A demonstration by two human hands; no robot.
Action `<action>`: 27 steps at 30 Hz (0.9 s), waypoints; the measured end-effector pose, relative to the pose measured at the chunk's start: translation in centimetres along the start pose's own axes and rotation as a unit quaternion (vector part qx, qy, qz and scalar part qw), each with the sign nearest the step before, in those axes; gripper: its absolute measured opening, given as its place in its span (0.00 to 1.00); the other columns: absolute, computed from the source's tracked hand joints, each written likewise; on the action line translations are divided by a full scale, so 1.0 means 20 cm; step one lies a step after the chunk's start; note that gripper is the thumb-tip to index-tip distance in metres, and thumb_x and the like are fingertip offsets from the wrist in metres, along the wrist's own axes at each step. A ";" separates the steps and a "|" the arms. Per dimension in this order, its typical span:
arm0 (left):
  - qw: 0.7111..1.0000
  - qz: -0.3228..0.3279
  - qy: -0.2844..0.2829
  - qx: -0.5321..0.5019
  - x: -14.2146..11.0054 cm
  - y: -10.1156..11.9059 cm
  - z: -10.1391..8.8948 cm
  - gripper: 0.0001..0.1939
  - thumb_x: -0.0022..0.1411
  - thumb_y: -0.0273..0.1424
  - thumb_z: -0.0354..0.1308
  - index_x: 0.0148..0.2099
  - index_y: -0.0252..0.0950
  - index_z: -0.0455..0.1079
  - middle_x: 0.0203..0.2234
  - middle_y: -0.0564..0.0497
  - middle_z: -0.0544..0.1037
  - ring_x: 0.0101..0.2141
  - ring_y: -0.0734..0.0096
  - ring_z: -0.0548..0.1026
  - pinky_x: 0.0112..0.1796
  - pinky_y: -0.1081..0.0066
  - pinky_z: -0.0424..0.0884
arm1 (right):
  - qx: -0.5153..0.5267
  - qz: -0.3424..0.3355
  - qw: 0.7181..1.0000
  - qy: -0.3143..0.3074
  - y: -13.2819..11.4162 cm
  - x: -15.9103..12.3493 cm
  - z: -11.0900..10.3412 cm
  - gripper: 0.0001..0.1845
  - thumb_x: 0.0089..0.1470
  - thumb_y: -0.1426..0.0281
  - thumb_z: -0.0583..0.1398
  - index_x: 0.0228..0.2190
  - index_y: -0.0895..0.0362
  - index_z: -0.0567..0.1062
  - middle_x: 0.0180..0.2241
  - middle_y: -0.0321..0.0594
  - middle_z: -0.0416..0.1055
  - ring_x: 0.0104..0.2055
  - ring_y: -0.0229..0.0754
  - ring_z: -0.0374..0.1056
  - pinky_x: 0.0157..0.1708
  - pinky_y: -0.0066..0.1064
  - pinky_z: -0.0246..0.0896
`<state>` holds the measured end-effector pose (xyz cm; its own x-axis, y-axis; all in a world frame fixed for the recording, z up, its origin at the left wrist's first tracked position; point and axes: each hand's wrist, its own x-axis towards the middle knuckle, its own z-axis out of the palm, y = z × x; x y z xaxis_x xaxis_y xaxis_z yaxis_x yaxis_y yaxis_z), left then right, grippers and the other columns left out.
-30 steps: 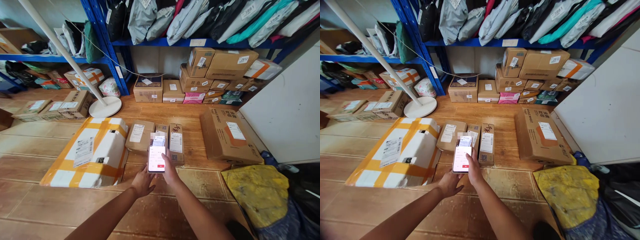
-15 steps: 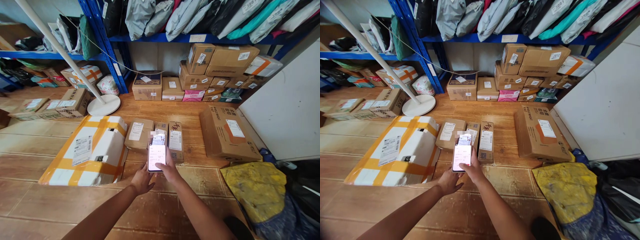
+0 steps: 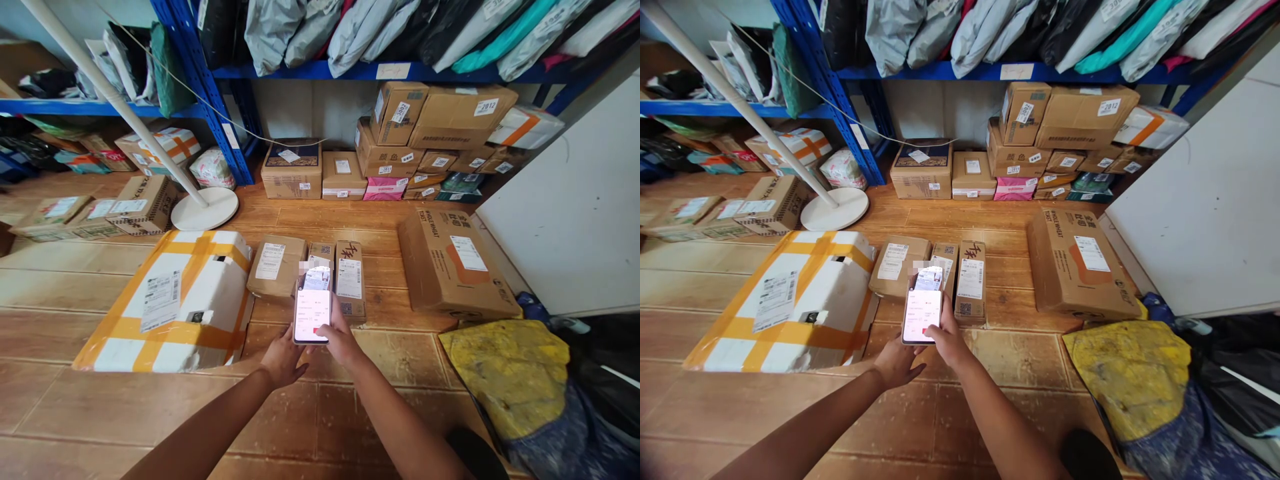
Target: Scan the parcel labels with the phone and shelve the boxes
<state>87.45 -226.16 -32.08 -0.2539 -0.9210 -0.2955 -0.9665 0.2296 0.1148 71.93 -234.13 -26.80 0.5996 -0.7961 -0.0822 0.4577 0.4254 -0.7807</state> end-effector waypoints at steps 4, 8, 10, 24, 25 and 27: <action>1.000 -0.012 -0.001 -0.015 0.00 0.00 -0.01 0.25 0.59 0.43 0.59 0.56 0.39 0.69 0.55 0.38 0.72 0.58 0.43 0.65 0.55 0.51 0.67 | 0.000 0.005 1.000 -0.001 0.00 -0.01 0.01 0.47 0.46 0.80 0.58 0.64 0.44 0.51 0.55 0.40 0.72 0.39 0.49 0.76 0.15 0.26 0.69; 1.000 -0.017 -0.012 -0.020 0.00 0.01 -0.02 0.25 0.59 0.42 0.59 0.56 0.40 0.69 0.55 0.39 0.72 0.58 0.44 0.65 0.55 0.52 0.66 | -0.003 0.015 1.000 0.010 0.00 -0.01 0.01 0.48 0.43 0.80 0.59 0.64 0.44 0.51 0.59 0.41 0.68 0.44 0.51 0.74 0.14 0.25 0.69; 0.999 -0.016 -0.011 -0.025 0.00 0.01 -0.02 0.25 0.59 0.42 0.59 0.57 0.39 0.69 0.55 0.39 0.72 0.58 0.45 0.65 0.56 0.52 0.66 | -0.004 0.019 1.000 0.015 0.00 -0.01 0.01 0.49 0.42 0.79 0.58 0.64 0.44 0.51 0.61 0.41 0.66 0.46 0.52 0.74 0.15 0.26 0.71; 0.999 -0.020 -0.011 -0.025 0.00 0.01 -0.01 0.24 0.61 0.42 0.57 0.57 0.41 0.68 0.54 0.41 0.73 0.58 0.46 0.65 0.58 0.51 0.63 | -0.002 0.030 0.999 0.012 0.02 -0.01 0.03 0.48 0.43 0.79 0.58 0.63 0.45 0.52 0.57 0.41 0.70 0.39 0.49 0.76 0.14 0.27 0.70; 0.999 -0.020 -0.011 -0.027 0.00 0.01 -0.02 0.24 0.60 0.42 0.57 0.57 0.41 0.68 0.54 0.41 0.73 0.58 0.46 0.65 0.57 0.51 0.63 | 0.000 0.031 0.999 0.014 0.02 -0.01 0.03 0.48 0.43 0.79 0.58 0.64 0.45 0.52 0.57 0.41 0.71 0.39 0.49 0.76 0.14 0.28 0.70; 0.999 -0.019 -0.013 -0.032 -0.01 0.01 -0.03 0.23 0.60 0.42 0.57 0.56 0.40 0.69 0.53 0.41 0.73 0.57 0.46 0.66 0.57 0.52 0.64 | 0.002 0.031 0.999 0.018 0.02 0.00 0.02 0.47 0.45 0.78 0.58 0.64 0.44 0.51 0.56 0.40 0.71 0.37 0.49 0.77 0.14 0.29 0.71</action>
<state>87.29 -226.18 -31.46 -0.2195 -0.9199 -0.3251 -0.9712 0.1742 0.1628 72.42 -233.64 -26.88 0.6032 -0.7830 -0.1522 0.4238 0.4762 -0.7705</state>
